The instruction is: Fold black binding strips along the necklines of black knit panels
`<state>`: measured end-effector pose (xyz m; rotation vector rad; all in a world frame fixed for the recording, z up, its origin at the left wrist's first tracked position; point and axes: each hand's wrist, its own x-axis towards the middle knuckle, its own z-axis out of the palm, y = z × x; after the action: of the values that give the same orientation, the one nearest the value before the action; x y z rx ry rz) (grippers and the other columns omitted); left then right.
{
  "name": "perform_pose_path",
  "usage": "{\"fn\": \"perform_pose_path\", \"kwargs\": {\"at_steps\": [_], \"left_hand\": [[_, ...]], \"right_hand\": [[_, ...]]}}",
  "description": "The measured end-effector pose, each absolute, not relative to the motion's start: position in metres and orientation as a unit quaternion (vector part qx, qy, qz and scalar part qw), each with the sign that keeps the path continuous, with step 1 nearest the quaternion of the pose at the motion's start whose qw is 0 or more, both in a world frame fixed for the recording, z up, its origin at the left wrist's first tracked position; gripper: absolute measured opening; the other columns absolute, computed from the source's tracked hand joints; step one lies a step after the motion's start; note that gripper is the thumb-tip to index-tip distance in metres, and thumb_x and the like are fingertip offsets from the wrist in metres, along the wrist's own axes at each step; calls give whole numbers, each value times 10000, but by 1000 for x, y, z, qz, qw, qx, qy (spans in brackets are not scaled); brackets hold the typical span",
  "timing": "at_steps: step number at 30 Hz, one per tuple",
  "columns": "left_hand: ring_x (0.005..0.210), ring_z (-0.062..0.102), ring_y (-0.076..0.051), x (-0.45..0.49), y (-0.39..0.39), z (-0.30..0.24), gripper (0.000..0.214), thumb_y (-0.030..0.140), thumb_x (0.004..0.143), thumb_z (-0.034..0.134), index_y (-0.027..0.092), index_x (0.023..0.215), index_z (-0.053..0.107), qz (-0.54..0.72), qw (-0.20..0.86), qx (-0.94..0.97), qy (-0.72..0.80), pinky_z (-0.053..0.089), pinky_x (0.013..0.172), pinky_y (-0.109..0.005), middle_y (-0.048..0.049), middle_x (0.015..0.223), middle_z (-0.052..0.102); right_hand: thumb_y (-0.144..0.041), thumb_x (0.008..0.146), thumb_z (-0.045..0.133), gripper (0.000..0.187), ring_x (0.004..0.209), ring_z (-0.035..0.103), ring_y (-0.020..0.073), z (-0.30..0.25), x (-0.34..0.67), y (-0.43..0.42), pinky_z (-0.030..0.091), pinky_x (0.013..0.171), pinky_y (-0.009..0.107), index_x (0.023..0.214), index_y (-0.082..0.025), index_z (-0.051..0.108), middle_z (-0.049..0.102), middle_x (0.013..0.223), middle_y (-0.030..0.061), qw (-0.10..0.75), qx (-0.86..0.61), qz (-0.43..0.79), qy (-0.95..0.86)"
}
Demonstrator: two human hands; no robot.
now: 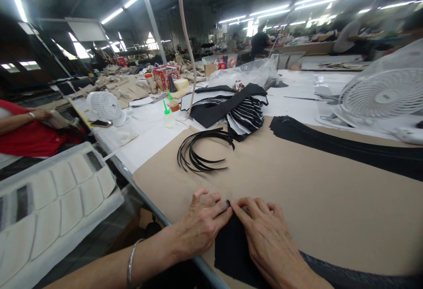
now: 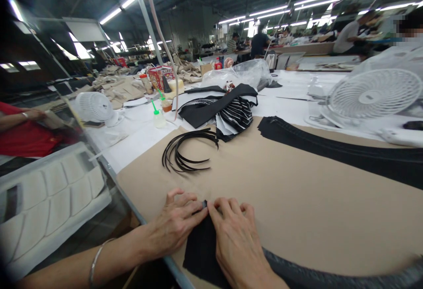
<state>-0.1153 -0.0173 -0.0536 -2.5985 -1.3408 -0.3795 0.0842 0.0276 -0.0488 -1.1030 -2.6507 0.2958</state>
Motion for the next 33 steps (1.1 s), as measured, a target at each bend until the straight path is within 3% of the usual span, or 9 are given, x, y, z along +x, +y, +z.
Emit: {"fn": "perform_pose_path", "kwargs": {"at_steps": [7, 13, 23, 28, 33], "left_hand": [[1153, 482, -210, -117, -20, -52, 349, 150, 931, 432, 156, 1272, 503, -136, 102, -885, -433, 156, 1046, -430, -73, 1081, 656], [1072, 524, -190, -114, -21, -45, 273, 129, 901, 452, 208, 1125, 586, -181, 58, -862, -469, 198, 1002, -412, -57, 1082, 633], [980, 486, -183, -110, 0, -48, 125, 155, 891, 533, 217, 848, 632, -258, -36, -806, -532, 258, 883, -386, -17, 975, 532], [995, 485, -179, -108, 4, -46, 117, 100, 828, 615, 212, 857, 597, -262, -74, -786, -556, 258, 875, -367, 0, 984, 543], [1005, 485, -184, -107, 21, -39, 163, 107, 882, 535, 230, 974, 591, -241, -14, -827, -508, 251, 904, -391, -8, 1019, 582]], "right_hand": [[-30, 788, 420, 500, 954, 503, 238, -49, 85, 26, 291, 826, 426, 1203, -245, 597, 612, 1106, 67, 131, -379, 92, -911], [-119, 878, 444, 423, 984, 500, 238, -50, 87, 28, 302, 821, 422, 1268, -257, 531, 596, 1122, 57, 147, -399, 123, -897], [-144, 897, 525, 393, 1021, 512, 232, -47, 87, 28, 313, 850, 418, 1277, -239, 504, 607, 1122, 52, 163, -434, 165, -871], [-144, 854, 602, 386, 1002, 520, 239, -53, 86, 33, 314, 841, 412, 1223, -237, 533, 611, 1085, 39, 168, -451, 153, -863], [-121, 820, 623, 302, 936, 531, 233, -56, 85, 32, 308, 804, 392, 1093, -241, 578, 618, 1001, 20, 199, -445, 133, -863]]}}
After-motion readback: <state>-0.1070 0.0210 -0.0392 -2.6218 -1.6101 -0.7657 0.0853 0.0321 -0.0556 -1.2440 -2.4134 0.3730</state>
